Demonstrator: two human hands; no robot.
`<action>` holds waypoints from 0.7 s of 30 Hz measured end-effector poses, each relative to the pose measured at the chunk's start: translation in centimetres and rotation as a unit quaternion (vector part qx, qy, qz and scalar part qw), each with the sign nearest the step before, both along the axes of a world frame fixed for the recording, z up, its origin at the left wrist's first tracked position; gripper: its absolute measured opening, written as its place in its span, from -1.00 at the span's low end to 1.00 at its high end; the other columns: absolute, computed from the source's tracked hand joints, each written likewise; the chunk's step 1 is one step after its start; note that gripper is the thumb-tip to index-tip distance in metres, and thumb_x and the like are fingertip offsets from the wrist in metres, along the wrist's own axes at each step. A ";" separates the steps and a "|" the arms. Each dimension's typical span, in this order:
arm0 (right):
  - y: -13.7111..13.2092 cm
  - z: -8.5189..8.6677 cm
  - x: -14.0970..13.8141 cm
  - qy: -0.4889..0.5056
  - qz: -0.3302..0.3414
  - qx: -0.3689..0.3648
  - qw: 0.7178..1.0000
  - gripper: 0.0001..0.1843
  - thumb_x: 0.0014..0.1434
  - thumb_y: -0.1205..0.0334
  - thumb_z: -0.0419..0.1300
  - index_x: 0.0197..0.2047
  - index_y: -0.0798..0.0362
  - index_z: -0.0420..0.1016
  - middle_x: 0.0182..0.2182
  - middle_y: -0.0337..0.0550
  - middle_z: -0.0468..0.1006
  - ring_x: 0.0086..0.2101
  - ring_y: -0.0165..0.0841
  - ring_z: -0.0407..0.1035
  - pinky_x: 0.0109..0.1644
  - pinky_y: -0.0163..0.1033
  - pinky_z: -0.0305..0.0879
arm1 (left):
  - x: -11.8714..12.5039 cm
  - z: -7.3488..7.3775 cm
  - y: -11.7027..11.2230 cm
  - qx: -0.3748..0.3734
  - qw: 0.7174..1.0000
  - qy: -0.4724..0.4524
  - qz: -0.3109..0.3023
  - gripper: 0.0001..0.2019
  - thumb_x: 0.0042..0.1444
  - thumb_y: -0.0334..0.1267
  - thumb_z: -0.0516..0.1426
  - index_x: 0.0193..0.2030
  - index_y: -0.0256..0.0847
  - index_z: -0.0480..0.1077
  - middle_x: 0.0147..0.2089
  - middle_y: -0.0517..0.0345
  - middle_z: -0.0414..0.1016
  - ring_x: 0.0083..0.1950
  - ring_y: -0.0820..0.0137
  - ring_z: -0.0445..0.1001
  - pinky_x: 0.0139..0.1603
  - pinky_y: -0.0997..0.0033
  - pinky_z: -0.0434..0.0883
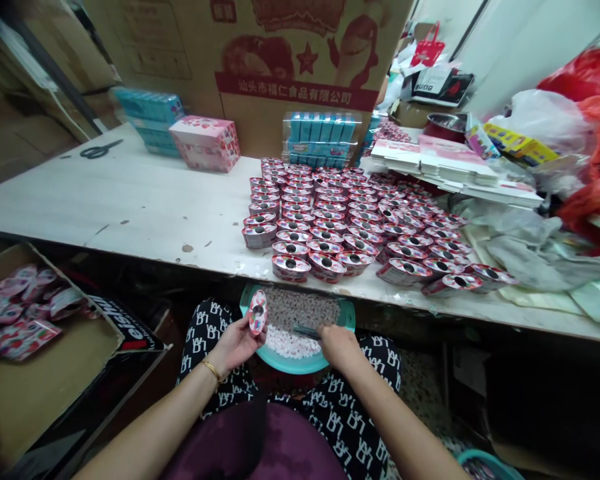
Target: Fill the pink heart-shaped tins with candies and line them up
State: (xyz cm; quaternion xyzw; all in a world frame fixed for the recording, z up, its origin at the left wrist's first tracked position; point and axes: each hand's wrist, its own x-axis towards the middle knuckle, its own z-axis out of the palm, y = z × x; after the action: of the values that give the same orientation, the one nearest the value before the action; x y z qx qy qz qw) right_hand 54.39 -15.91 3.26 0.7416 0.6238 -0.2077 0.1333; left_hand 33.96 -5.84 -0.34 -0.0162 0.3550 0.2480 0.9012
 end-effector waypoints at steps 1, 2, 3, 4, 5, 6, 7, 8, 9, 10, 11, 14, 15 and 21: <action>-0.1 -0.4 0.1 0.006 0.001 -0.002 1.000 -0.70 0.11 0.28 -0.06 -0.13 0.03 0.38 -0.25 -0.02 0.49 -0.22 -0.26 0.38 -0.21 -0.22 0.21 | -0.3 0.4 0.0 0.007 1.000 -0.004 -0.003 -0.78 0.14 -0.26 -0.05 -0.35 -0.33 0.34 -0.41 0.02 0.42 -0.48 0.50 0.36 -0.48 0.52 0.31; -0.2 -0.8 0.2 0.010 -0.001 -0.003 1.000 -0.69 0.11 0.28 -0.07 -0.12 0.03 0.38 -0.25 -0.01 0.50 -0.21 -0.25 0.38 -0.21 -0.22 0.21 | -0.6 1.0 0.1 0.017 1.000 -0.006 -0.007 -0.78 0.14 -0.26 -0.05 -0.34 -0.34 0.35 -0.40 0.00 0.42 -0.47 0.50 0.37 -0.49 0.54 0.31; -0.2 -1.2 0.3 0.014 -0.003 -0.003 1.000 -0.68 0.11 0.29 -0.07 -0.11 0.03 0.38 -0.25 -0.01 0.50 -0.21 -0.25 0.38 -0.21 -0.22 0.21 | -0.9 1.7 0.3 0.034 0.999 -0.002 -0.009 -0.77 0.13 -0.26 -0.05 -0.32 -0.35 0.35 -0.40 -0.02 0.43 -0.47 0.50 0.37 -0.50 0.54 0.31; -0.3 -1.6 0.4 0.017 -0.006 -0.004 1.000 -0.67 0.10 0.30 -0.07 -0.10 0.03 0.38 -0.25 -0.01 0.50 -0.21 -0.25 0.38 -0.21 -0.22 0.21 | -1.1 2.5 0.7 0.057 0.998 0.008 -0.010 -0.78 0.13 -0.25 -0.04 -0.30 -0.35 0.35 -0.39 -0.03 0.44 -0.48 0.49 0.37 -0.51 0.55 0.31; -0.4 -1.9 0.5 0.020 -0.011 -0.007 1.000 -0.67 0.09 0.31 -0.06 -0.10 0.03 0.38 -0.25 0.00 0.50 -0.21 -0.26 0.38 -0.20 -0.23 0.21 | -1.3 3.4 1.2 0.085 0.996 0.024 -0.009 -0.79 0.12 -0.25 -0.03 -0.28 -0.34 0.35 -0.39 -0.03 0.44 -0.49 0.49 0.37 -0.53 0.55 0.31; -0.5 -2.2 0.6 0.024 -0.015 -0.009 1.000 -0.67 0.08 0.31 -0.05 -0.10 0.03 0.39 -0.25 0.00 0.50 -0.21 -0.26 0.38 -0.20 -0.24 0.21 | -1.3 4.3 1.9 0.115 0.992 0.043 -0.007 -0.80 0.11 -0.26 -0.02 -0.25 -0.32 0.35 -0.40 -0.01 0.45 -0.51 0.49 0.37 -0.55 0.56 0.31; -0.7 -2.4 0.7 0.029 -0.018 -0.008 0.999 -0.67 0.07 0.31 -0.04 -0.10 0.03 0.39 -0.24 0.00 0.50 -0.20 -0.27 0.38 -0.18 -0.24 0.20 | -1.3 5.1 2.8 0.142 0.988 0.064 -0.003 -0.82 0.10 -0.27 0.00 -0.24 -0.29 0.35 -0.41 0.02 0.45 -0.53 0.50 0.37 -0.58 0.56 0.30; -0.8 -2.7 0.6 0.035 -0.021 -0.007 0.999 -0.67 0.06 0.31 -0.03 -0.10 0.03 0.40 -0.23 0.00 0.50 -0.19 -0.27 0.38 -0.17 -0.25 0.20 | -1.2 5.9 3.9 0.160 0.983 0.086 -0.002 -0.84 0.09 -0.28 0.02 -0.25 -0.28 0.35 -0.44 0.05 0.45 -0.55 0.51 0.36 -0.60 0.58 0.30; -1.0 -2.9 0.6 0.042 -0.024 -0.006 0.999 -0.66 0.06 0.31 -0.03 -0.10 0.02 0.40 -0.23 -0.01 0.50 -0.18 -0.27 0.37 -0.16 -0.25 0.20 | -0.9 6.5 5.1 0.167 0.980 0.109 -0.004 -0.85 0.09 -0.28 0.03 -0.28 -0.29 0.35 -0.47 0.08 0.43 -0.58 0.52 0.35 -0.62 0.59 0.29; -1.1 -3.0 0.6 0.048 -0.028 -0.004 0.998 -0.66 0.05 0.31 -0.03 -0.10 0.01 0.40 -0.22 -0.01 0.50 -0.17 -0.27 0.37 -0.16 -0.26 0.19 | -0.5 6.9 6.3 0.167 0.977 0.133 -0.006 -0.86 0.08 -0.28 0.03 -0.32 -0.30 0.35 -0.52 0.10 0.41 -0.60 0.53 0.34 -0.64 0.60 0.28; -1.3 -3.2 0.5 0.053 -0.032 -0.004 0.998 -0.65 0.05 0.32 -0.03 -0.10 0.01 0.40 -0.22 -0.02 0.50 -0.17 -0.27 0.37 -0.15 -0.26 0.19 | 0.0 7.2 7.6 0.166 0.973 0.158 -0.008 -0.85 0.09 -0.28 0.02 -0.35 -0.31 0.35 -0.56 0.12 0.39 -0.62 0.53 0.33 -0.65 0.61 0.28; -1.7 -3.7 0.3 0.068 -0.047 -0.003 0.997 -0.63 0.04 0.34 -0.05 -0.09 0.00 0.39 -0.21 -0.02 0.50 -0.15 -0.28 0.36 -0.13 -0.25 0.18 | 1.7 7.3 11.0 0.183 0.961 0.207 -0.008 -0.80 0.11 -0.25 -0.01 -0.35 -0.34 0.34 -0.58 0.11 0.37 -0.63 0.51 0.34 -0.66 0.58 0.30; -1.8 -3.8 0.4 0.074 -0.050 0.002 0.996 -0.62 0.04 0.34 -0.05 -0.08 0.00 0.39 -0.20 -0.02 0.49 -0.14 -0.28 0.35 -0.12 -0.25 0.18 | 2.2 7.2 11.8 0.203 0.956 0.213 0.001 -0.81 0.11 -0.26 0.00 -0.32 -0.34 0.35 -0.56 0.10 0.39 -0.62 0.50 0.35 -0.65 0.57 0.31; -2.1 -4.8 0.7 0.091 -0.060 0.020 0.994 -0.61 0.05 0.29 -0.04 -0.04 0.00 0.36 -0.16 -0.05 0.48 -0.12 -0.27 0.33 -0.08 -0.26 0.17 | 3.4 6.4 13.3 0.288 0.918 0.238 0.135 -0.72 0.03 -0.13 0.07 -0.18 -0.27 0.33 -0.43 0.08 0.41 -0.53 0.49 0.40 -0.59 0.56 0.35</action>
State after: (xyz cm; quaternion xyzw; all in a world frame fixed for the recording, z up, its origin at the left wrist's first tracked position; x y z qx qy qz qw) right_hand 55.10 -18.03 -1.51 0.7581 0.5919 -0.2694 0.0490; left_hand 37.35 7.47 6.09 0.2555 0.4669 0.4556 0.7136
